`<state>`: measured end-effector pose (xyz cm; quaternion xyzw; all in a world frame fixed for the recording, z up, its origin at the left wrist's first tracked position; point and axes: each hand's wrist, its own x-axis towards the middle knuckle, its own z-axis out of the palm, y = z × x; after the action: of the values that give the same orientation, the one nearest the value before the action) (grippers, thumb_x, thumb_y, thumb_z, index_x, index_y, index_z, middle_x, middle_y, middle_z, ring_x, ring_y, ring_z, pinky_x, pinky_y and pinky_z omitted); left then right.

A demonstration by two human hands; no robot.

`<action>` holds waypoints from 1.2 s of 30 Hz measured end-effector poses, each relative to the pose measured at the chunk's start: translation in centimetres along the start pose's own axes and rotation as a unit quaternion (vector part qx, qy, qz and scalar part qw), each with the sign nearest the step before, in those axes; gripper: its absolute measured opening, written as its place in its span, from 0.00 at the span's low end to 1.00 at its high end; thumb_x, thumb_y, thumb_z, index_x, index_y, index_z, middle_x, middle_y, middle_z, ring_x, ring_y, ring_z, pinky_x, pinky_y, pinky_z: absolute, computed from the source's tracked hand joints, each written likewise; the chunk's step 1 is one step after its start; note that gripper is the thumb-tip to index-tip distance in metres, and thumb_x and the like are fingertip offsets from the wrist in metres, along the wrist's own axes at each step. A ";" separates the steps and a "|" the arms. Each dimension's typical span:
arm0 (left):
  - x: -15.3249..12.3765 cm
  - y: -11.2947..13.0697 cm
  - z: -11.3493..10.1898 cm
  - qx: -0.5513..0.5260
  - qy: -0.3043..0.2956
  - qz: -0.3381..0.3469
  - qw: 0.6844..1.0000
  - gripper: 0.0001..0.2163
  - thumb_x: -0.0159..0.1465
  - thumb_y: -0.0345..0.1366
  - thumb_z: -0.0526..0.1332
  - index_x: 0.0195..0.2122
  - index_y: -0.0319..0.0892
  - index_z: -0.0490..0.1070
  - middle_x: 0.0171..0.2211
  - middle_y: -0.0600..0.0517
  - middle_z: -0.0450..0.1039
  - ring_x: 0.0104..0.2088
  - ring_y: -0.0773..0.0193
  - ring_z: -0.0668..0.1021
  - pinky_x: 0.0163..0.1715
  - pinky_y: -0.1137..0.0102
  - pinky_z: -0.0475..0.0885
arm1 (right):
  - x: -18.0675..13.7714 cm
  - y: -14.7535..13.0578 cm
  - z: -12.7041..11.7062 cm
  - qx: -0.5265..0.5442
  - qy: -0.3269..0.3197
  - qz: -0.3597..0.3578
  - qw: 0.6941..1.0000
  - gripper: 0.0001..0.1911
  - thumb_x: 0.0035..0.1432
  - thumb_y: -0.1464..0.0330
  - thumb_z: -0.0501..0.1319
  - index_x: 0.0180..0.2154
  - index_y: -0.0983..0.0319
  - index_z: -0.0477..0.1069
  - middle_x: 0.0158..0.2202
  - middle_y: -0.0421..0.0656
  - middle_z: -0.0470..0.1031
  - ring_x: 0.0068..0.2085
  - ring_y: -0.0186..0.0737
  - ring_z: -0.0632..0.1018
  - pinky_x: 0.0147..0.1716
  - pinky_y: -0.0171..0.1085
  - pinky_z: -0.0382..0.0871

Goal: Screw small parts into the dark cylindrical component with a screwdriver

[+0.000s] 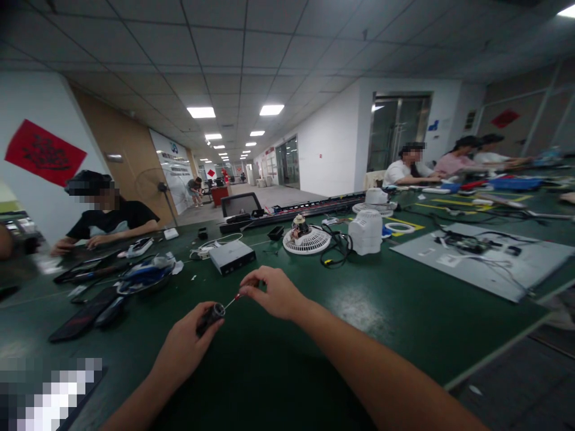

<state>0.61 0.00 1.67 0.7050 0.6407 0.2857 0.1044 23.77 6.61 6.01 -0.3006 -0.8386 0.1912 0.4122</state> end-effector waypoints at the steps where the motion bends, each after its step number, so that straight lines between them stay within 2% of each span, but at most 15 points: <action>1: 0.0 0.0 0.0 -0.004 0.002 0.000 1.000 0.15 0.66 0.45 0.55 0.49 0.45 0.69 0.44 0.48 0.78 0.42 0.55 0.80 0.41 0.62 0.72 | 0.0 0.1 0.0 -0.001 0.005 -0.004 1.000 0.06 0.61 0.68 0.63 0.37 0.62 0.77 0.33 0.42 0.78 0.36 0.37 0.76 0.36 0.35 0.66; 5: 0.0 -0.1 0.1 -0.011 0.003 0.001 1.000 0.15 0.65 0.45 0.56 0.50 0.45 0.69 0.45 0.49 0.78 0.43 0.55 0.80 0.42 0.62 0.72 | -0.1 0.7 0.2 0.004 0.072 -0.001 0.997 0.07 0.63 0.67 0.59 0.39 0.63 0.74 0.33 0.43 0.77 0.34 0.36 0.75 0.35 0.35 0.66; 10: 0.0 -0.3 0.1 -0.011 0.000 0.022 1.000 0.14 0.65 0.43 0.57 0.50 0.46 0.69 0.45 0.49 0.78 0.43 0.57 0.80 0.44 0.62 0.72 | 0.0 0.9 0.5 0.037 -0.011 0.007 0.999 0.06 0.64 0.69 0.58 0.41 0.62 0.73 0.34 0.42 0.80 0.35 0.37 0.78 0.35 0.35 0.67; 14: 0.1 -0.6 0.2 -0.001 0.003 0.029 1.000 0.15 0.64 0.43 0.58 0.50 0.46 0.70 0.45 0.49 0.78 0.44 0.56 0.79 0.44 0.62 0.72 | 0.0 1.1 0.8 0.014 -0.002 0.009 1.000 0.05 0.64 0.71 0.58 0.41 0.63 0.72 0.36 0.43 0.80 0.36 0.37 0.78 0.36 0.36 0.67; 17: 0.1 -0.8 0.2 0.005 0.008 0.035 0.999 0.15 0.64 0.43 0.58 0.51 0.46 0.71 0.46 0.49 0.77 0.44 0.56 0.79 0.44 0.61 0.72 | 0.0 1.5 0.5 0.051 -0.052 0.035 0.997 0.05 0.64 0.71 0.57 0.39 0.64 0.72 0.34 0.43 0.80 0.34 0.36 0.78 0.35 0.35 0.69; 19: 0.1 -0.8 0.3 0.008 0.012 0.040 0.999 0.15 0.64 0.42 0.59 0.50 0.46 0.71 0.46 0.49 0.77 0.44 0.56 0.79 0.45 0.61 0.72 | 0.1 1.8 0.1 0.074 -0.089 0.050 0.992 0.08 0.64 0.71 0.58 0.43 0.64 0.73 0.36 0.45 0.80 0.36 0.37 0.79 0.36 0.36 0.70; 22: 0.1 -1.0 0.3 0.015 0.022 0.036 0.999 0.15 0.63 0.42 0.59 0.50 0.45 0.72 0.46 0.48 0.78 0.45 0.55 0.79 0.46 0.61 0.72 | 0.1 2.4 -0.7 0.029 -0.184 0.033 0.982 0.14 0.62 0.70 0.60 0.49 0.62 0.74 0.42 0.45 0.81 0.41 0.40 0.79 0.42 0.38 0.71; 24: 0.2 -1.0 0.2 0.020 0.024 0.030 0.999 0.15 0.63 0.42 0.60 0.50 0.45 0.72 0.47 0.48 0.78 0.45 0.55 0.79 0.47 0.60 0.72 | 0.1 2.6 -0.9 -0.012 -0.253 0.008 0.967 0.15 0.62 0.70 0.61 0.50 0.60 0.75 0.43 0.44 0.81 0.42 0.40 0.79 0.42 0.38 0.70; 25: 0.2 -1.0 0.2 0.022 0.022 0.027 0.999 0.15 0.63 0.41 0.60 0.50 0.45 0.72 0.47 0.48 0.77 0.46 0.55 0.79 0.47 0.60 0.72 | 0.1 2.5 -0.8 -0.028 -0.264 -0.004 0.964 0.14 0.62 0.70 0.60 0.49 0.60 0.76 0.43 0.44 0.81 0.42 0.40 0.79 0.43 0.38 0.70; 26: 0.3 -1.0 0.1 0.024 0.018 0.025 0.999 0.15 0.62 0.41 0.60 0.50 0.45 0.72 0.47 0.49 0.77 0.46 0.55 0.79 0.47 0.60 0.72 | 0.1 2.5 -0.7 -0.043 -0.253 -0.013 0.967 0.13 0.63 0.70 0.60 0.48 0.60 0.77 0.43 0.45 0.81 0.42 0.41 0.79 0.43 0.38 0.69; 30: 0.4 -1.0 0.1 0.031 0.020 0.020 0.999 0.15 0.62 0.41 0.61 0.50 0.47 0.73 0.47 0.49 0.77 0.46 0.54 0.78 0.48 0.60 0.71 | 0.0 1.7 0.4 -0.095 -0.132 -0.019 0.987 0.12 0.65 0.69 0.56 0.45 0.63 0.77 0.42 0.47 0.80 0.42 0.40 0.77 0.42 0.38 0.67; 33: 0.4 -1.1 0.2 0.035 0.024 0.022 0.999 0.16 0.62 0.41 0.61 0.50 0.47 0.73 0.47 0.49 0.77 0.46 0.54 0.78 0.48 0.60 0.71 | -0.1 1.3 0.9 -0.082 -0.152 0.003 0.985 0.12 0.65 0.69 0.56 0.43 0.63 0.77 0.37 0.45 0.80 0.35 0.37 0.77 0.34 0.35 0.66; 36: 0.4 -1.1 0.3 0.037 0.021 0.026 0.999 0.16 0.61 0.41 0.61 0.50 0.47 0.73 0.47 0.50 0.78 0.46 0.54 0.78 0.48 0.61 0.71 | -0.1 1.3 0.8 -0.075 -0.142 0.008 0.987 0.12 0.64 0.69 0.56 0.42 0.63 0.78 0.37 0.45 0.80 0.34 0.37 0.76 0.33 0.34 0.64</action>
<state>-0.16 0.58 0.97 0.7183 0.6345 0.2797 0.0574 23.60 7.44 4.76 -0.3070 -0.8983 0.1719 0.2632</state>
